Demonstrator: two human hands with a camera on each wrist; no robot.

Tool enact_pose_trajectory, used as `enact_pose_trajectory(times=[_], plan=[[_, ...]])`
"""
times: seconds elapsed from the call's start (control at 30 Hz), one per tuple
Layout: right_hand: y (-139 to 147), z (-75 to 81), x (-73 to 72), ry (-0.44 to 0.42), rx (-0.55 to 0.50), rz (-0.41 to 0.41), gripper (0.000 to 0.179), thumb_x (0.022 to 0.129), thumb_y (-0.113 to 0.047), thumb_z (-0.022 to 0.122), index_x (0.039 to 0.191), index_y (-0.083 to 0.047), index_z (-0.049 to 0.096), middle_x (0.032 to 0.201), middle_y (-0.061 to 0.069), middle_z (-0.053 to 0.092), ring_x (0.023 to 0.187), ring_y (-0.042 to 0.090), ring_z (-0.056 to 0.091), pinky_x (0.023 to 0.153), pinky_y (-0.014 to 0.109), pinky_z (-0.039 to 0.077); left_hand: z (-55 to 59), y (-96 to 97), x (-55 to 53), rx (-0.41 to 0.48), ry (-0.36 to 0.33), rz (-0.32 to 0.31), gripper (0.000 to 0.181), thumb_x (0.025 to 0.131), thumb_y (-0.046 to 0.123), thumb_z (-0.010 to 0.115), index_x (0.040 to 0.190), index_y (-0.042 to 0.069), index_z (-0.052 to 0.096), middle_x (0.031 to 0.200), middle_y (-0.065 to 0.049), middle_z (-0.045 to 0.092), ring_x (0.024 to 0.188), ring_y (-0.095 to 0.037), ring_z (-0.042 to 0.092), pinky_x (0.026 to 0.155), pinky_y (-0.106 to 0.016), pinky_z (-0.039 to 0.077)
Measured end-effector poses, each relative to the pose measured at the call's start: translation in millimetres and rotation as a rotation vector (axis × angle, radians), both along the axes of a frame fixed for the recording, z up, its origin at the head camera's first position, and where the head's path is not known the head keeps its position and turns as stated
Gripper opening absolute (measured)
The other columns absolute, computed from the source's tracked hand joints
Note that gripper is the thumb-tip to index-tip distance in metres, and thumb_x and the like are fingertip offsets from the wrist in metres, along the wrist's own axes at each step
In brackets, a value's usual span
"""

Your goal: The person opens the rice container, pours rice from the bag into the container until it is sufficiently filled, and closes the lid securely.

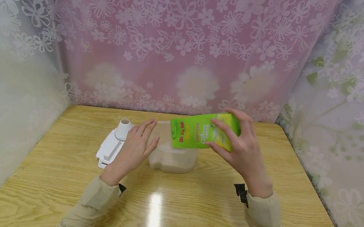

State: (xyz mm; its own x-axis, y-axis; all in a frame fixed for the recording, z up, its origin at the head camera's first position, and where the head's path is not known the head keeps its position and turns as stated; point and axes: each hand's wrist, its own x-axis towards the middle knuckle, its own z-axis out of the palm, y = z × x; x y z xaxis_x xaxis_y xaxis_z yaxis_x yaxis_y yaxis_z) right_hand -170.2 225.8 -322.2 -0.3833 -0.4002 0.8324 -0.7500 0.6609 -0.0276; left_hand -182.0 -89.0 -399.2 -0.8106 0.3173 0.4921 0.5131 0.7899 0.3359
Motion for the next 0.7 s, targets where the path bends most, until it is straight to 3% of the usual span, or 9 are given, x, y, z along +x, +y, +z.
enact_pose_trajectory(times=[0.4, 0.7], plan=[[-4.8, 3.5, 4.4, 0.035, -0.04, 0.03, 0.057, 0.095, -0.059, 0.061, 0.122, -0.009, 0.071, 0.137, 0.028, 0.052, 0.126, 0.047, 0.047, 0.114, 0.049, 0.033, -1.4, -0.1, -0.9, 0.002, -0.002, 0.0, 0.058, 0.107, 0.036, 0.045, 0.152, 0.0, 0.042, 0.154, -0.015, 0.043, 0.132, -0.038, 0.046, 0.115, -0.056, 0.032], [-3.3, 1.4, 3.3, 0.017, -0.061, -0.01, 0.065, 0.094, -0.061, 0.06, 0.13, -0.006, 0.066, 0.139, 0.027, 0.051, 0.128, 0.046, 0.047, 0.115, 0.049, 0.033, -1.9, -0.3, -1.2, 0.013, 0.027, -0.007, 0.057, 0.106, 0.035, 0.046, 0.15, -0.001, 0.044, 0.152, -0.016, 0.045, 0.13, -0.039, 0.048, 0.113, -0.059, 0.034]])
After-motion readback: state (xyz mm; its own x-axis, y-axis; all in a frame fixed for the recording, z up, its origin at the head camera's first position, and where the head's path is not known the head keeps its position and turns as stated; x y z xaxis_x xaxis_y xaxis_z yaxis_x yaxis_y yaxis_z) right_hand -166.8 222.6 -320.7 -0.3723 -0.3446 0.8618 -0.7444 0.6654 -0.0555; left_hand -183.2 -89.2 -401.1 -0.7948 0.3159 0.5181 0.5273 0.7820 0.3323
